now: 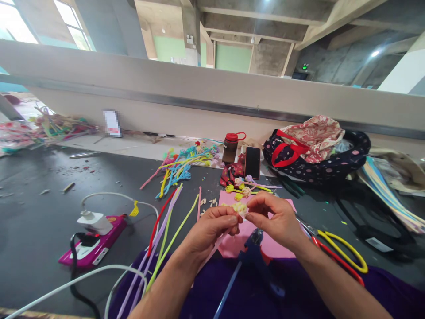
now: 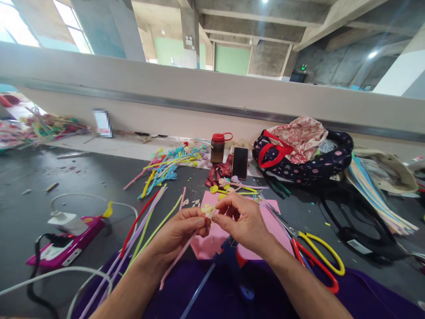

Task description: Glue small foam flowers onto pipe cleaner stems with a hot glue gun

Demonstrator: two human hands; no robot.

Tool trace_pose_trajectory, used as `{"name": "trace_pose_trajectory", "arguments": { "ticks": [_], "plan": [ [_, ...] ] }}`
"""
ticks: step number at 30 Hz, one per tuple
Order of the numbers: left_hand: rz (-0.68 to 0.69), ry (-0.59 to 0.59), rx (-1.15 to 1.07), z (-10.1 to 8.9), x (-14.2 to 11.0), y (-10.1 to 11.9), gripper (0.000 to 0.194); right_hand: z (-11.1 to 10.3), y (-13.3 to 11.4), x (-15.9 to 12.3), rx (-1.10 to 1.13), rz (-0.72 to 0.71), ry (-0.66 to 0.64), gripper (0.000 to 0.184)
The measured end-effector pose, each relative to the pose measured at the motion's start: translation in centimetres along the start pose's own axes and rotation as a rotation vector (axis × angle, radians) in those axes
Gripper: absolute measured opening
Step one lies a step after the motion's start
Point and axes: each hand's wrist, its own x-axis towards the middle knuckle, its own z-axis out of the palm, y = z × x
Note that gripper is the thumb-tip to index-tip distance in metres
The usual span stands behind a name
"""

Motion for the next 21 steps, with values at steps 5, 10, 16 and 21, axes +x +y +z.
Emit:
{"name": "trace_pose_trajectory", "arguments": {
  "ticks": [5, 10, 16, 21],
  "plan": [
    [0.017, 0.028, 0.024, 0.2, -0.1, -0.1, 0.010, -0.4, 0.1, 0.0, 0.045, 0.008, 0.002, 0.016],
    [0.021, 0.036, 0.109, 0.2, -0.2, -0.2, 0.004, -1.5, 0.7, 0.5, 0.235, 0.118, -0.060, 0.020],
    [0.009, 0.029, 0.233, 0.2, 0.0, -0.3, 0.009, -2.5, 1.2, 1.1, 0.249, 0.030, -0.233, 0.019],
    [0.031, 0.029, 0.294, 0.2, 0.1, -0.3, 0.010, -2.2, 1.0, 1.2, 0.230, -0.044, -0.188, 0.012]
  ]
}}
